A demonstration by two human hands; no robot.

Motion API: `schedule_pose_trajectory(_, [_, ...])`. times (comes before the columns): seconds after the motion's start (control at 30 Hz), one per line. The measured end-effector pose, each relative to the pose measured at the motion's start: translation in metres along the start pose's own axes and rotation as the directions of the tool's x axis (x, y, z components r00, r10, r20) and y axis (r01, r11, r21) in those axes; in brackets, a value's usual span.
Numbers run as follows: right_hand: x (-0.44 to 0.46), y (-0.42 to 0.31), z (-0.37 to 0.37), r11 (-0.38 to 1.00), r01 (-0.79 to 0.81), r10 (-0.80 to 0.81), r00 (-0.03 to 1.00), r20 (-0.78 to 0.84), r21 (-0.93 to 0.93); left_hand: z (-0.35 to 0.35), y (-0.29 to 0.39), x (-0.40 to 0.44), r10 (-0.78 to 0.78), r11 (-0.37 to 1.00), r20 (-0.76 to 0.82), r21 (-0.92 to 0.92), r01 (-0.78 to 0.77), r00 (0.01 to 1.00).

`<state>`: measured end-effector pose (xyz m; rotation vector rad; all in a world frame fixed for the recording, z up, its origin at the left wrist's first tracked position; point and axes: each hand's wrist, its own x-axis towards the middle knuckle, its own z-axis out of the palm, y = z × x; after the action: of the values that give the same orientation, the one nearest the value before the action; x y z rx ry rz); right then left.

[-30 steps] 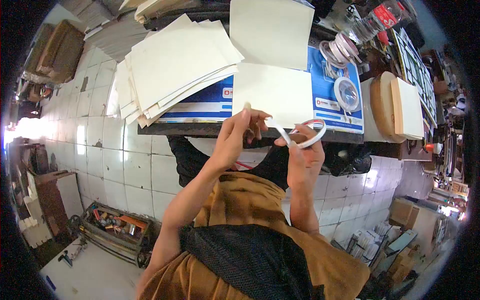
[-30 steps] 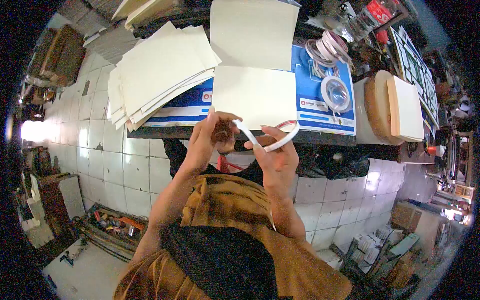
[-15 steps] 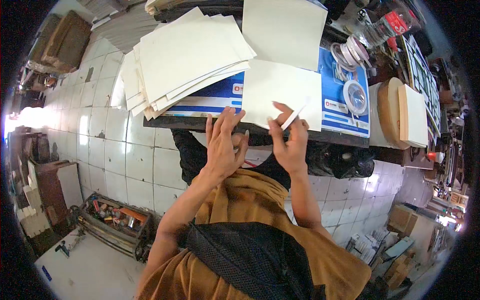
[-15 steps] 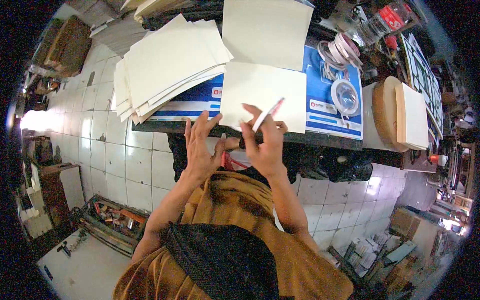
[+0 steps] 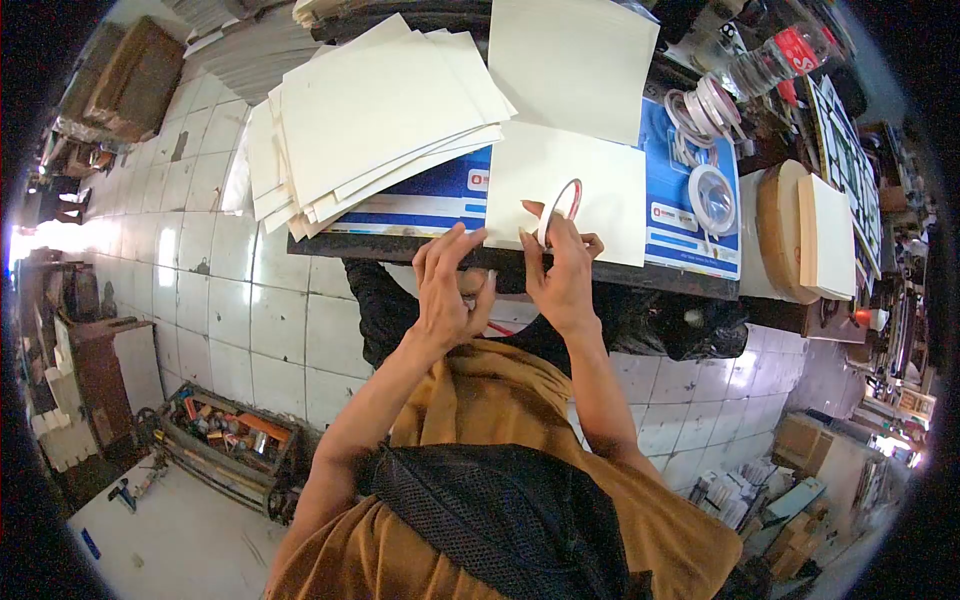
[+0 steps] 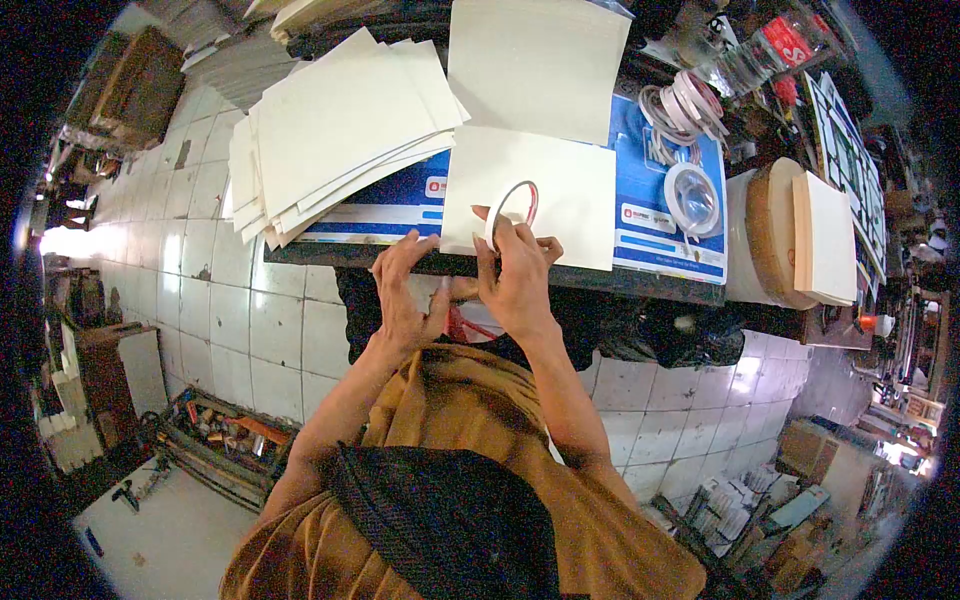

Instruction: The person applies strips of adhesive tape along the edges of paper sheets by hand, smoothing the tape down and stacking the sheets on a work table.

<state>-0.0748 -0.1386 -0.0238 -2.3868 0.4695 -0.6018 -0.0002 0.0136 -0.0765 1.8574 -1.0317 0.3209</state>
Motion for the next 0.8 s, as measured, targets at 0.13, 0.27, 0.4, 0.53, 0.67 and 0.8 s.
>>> schedule_pose_trajectory(0.13, [0.000, -0.001, 0.000, 1.000, 0.004, -0.005, 1.000, -0.028, -0.007, 0.000, -0.007, -0.007, 0.040, 0.997, 0.066, 0.060, -0.044, 0.997])
schedule_pose_trajectory(0.27, [-0.020, 0.015, -0.002, 0.996, -0.036, 0.057, 0.963, -0.263, 0.082, -0.001, -0.002, -0.003, 0.079, 0.980, 0.127, 0.173, -0.100, 0.989])
schedule_pose_trajectory(0.4, [-0.016, 0.019, -0.034, 0.719, -0.121, 0.507, 0.765, -0.397, 0.685, 0.003, -0.005, -0.007, 0.078, 0.982, 0.086, 0.165, -0.091, 0.993])
schedule_pose_trajectory(0.53, [-0.016, 0.037, -0.056, 0.397, -0.094, 0.660, 0.720, -0.213, 0.913, 0.006, -0.002, -0.003, 0.065, 0.987, 0.067, 0.144, -0.074, 0.996])
schedule_pose_trajectory(0.67, [-0.017, 0.040, -0.055, 0.183, -0.011, 0.580, 0.809, -0.099, 0.983, 0.006, -0.001, -0.004, 0.041, 0.980, 0.086, 0.191, -0.057, 0.995])
schedule_pose_trajectory(0.8, [-0.018, 0.037, -0.053, 0.082, 0.086, 0.428, 0.897, -0.112, 0.993, 0.002, 0.014, 0.011, -0.025, 0.968, 0.123, 0.252, -0.007, 0.992])
